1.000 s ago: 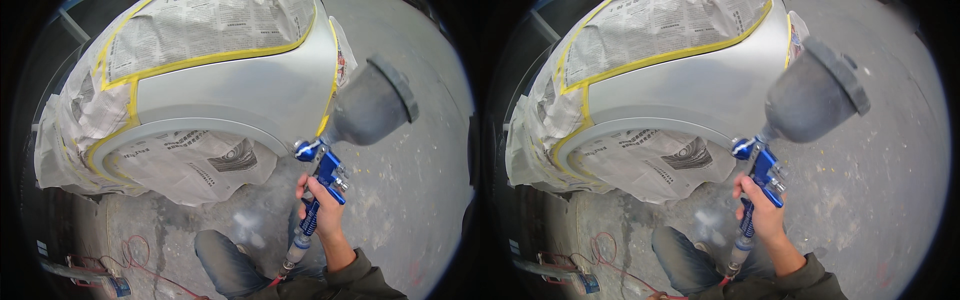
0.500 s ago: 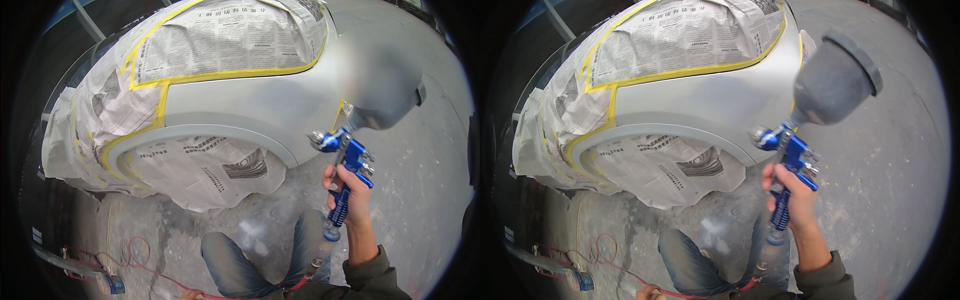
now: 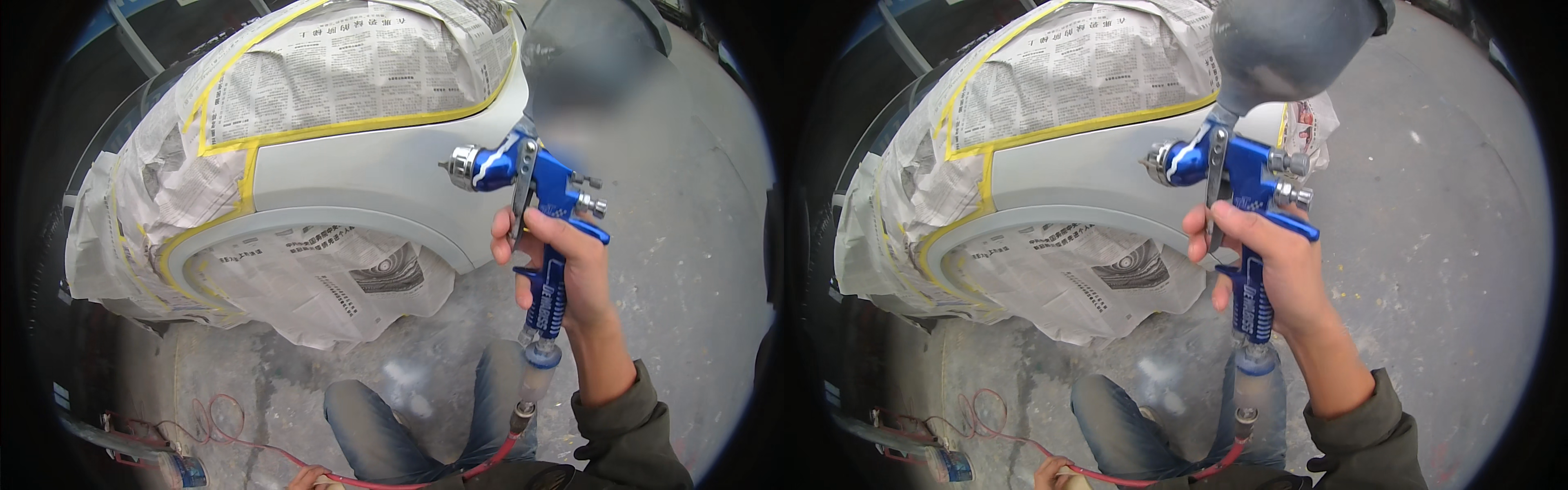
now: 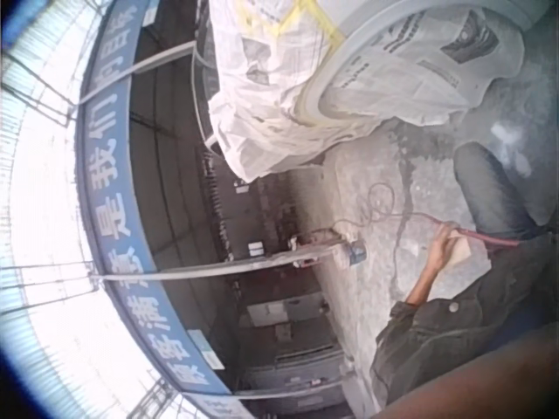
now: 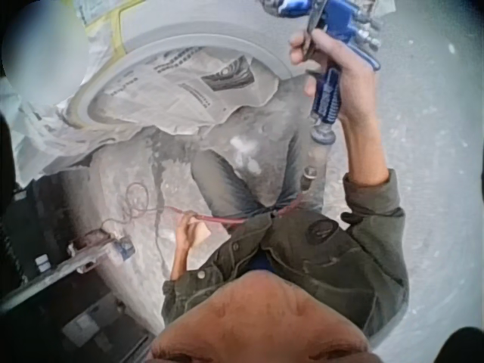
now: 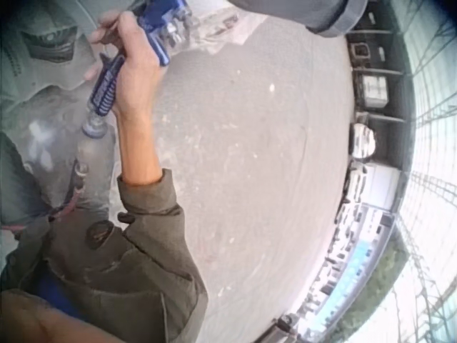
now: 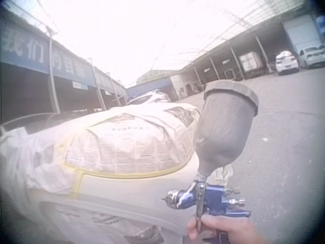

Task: The person uses a spray gun to apply paint to a car's rear fender, which is masked with newspaper and tape. They wipe the surface with a cloth between passes, refill the spray gun from a paint can, and continue spraying the fender area.

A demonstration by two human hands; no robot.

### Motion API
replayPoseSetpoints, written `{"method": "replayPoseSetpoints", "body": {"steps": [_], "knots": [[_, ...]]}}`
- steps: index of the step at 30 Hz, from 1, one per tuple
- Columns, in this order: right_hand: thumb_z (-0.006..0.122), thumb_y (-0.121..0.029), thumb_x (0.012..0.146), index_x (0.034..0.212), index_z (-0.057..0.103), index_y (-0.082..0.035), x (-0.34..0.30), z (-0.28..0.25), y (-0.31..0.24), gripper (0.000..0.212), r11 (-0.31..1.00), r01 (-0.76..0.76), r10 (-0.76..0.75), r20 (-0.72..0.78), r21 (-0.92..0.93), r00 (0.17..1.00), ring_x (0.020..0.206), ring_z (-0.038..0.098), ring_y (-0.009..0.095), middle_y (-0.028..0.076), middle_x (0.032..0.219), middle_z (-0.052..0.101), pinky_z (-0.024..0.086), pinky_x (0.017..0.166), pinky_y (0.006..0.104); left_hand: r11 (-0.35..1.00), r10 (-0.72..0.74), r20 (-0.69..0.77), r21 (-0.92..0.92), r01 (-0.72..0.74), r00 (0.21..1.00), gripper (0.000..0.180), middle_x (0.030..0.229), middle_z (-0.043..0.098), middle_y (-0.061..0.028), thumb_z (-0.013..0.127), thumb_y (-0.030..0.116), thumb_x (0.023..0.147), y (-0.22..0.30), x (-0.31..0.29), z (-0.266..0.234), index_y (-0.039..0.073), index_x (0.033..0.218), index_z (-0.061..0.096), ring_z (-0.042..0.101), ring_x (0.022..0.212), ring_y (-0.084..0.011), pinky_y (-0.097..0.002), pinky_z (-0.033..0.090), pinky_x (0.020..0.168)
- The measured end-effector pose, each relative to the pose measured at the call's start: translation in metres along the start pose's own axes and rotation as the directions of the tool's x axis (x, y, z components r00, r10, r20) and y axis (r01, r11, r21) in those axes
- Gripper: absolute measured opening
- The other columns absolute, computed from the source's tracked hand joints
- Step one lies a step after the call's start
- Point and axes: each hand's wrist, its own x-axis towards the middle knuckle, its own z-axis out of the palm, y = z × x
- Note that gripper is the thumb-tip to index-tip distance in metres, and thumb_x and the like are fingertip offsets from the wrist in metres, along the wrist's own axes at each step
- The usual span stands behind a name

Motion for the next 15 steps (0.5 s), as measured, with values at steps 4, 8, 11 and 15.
{"method": "replayPoseSetpoints", "body": {"steps": [4,8,11,15], "knots": [[0.060,-0.020,0.093,0.093,0.064,0.003,0.000,-0.036,0.001,0.023,0.997,-0.067,0.065,-0.087,-0.029,0.994,0.067,0.062,0.011,0.010,0.082,0.066,0.048,0.040,0.0216,0.995,-0.102,0.076,0.022,0.101,0.992,0.029,0.110,0.064,-0.0169,0.063,-0.001,0.084,0.017,0.002,0.000,0.006,0.112,0.064,0.060,0.107,-0.0354,-0.0390,0.047,0.094],[0.058,-0.021,0.094,0.092,0.064,0.001,-0.016,-0.075,0.012,0.023,0.985,-0.076,0.020,-0.336,-0.155,0.942,0.064,0.061,0.010,0.010,0.080,0.065,0.047,0.039,0.0212,0.998,-0.051,0.084,0.053,0.047,0.995,0.031,0.110,0.065,-0.0155,0.063,-0.003,0.084,0.027,0.005,0.005,0.007,0.113,0.064,0.063,0.107,-0.0328,-0.0367,0.049,0.091],[0.053,-0.021,0.096,0.094,0.062,0.001,-0.016,-0.075,0.011,0.024,0.981,-0.057,-0.036,-0.466,-0.183,0.884,0.062,0.061,0.010,0.010,0.080,0.065,0.046,0.037,0.0198,0.997,-0.078,0.081,0.008,0.078,0.994,0.029,0.108,0.065,-0.0159,0.062,-0.003,0.084,0.027,0.010,0.008,0.005,0.112,0.064,0.063,0.106,-0.0327,-0.0371,0.049,0.091],[0.057,-0.020,0.094,0.099,0.062,0.002,-0.005,-0.069,0.000,0.023,0.991,-0.054,0.026,-0.215,-0.125,0.976,0.069,0.063,0.011,0.010,0.085,0.066,0.050,0.040,0.0212,0.997,-0.072,0.077,-0.025,0.075,0.994,0.029,0.106,0.065,-0.0165,0.063,-0.004,0.082,0.017,0.012,0.010,0.003,0.110,0.064,0.062,0.104,-0.0334,-0.0384,0.049,0.091]]}}
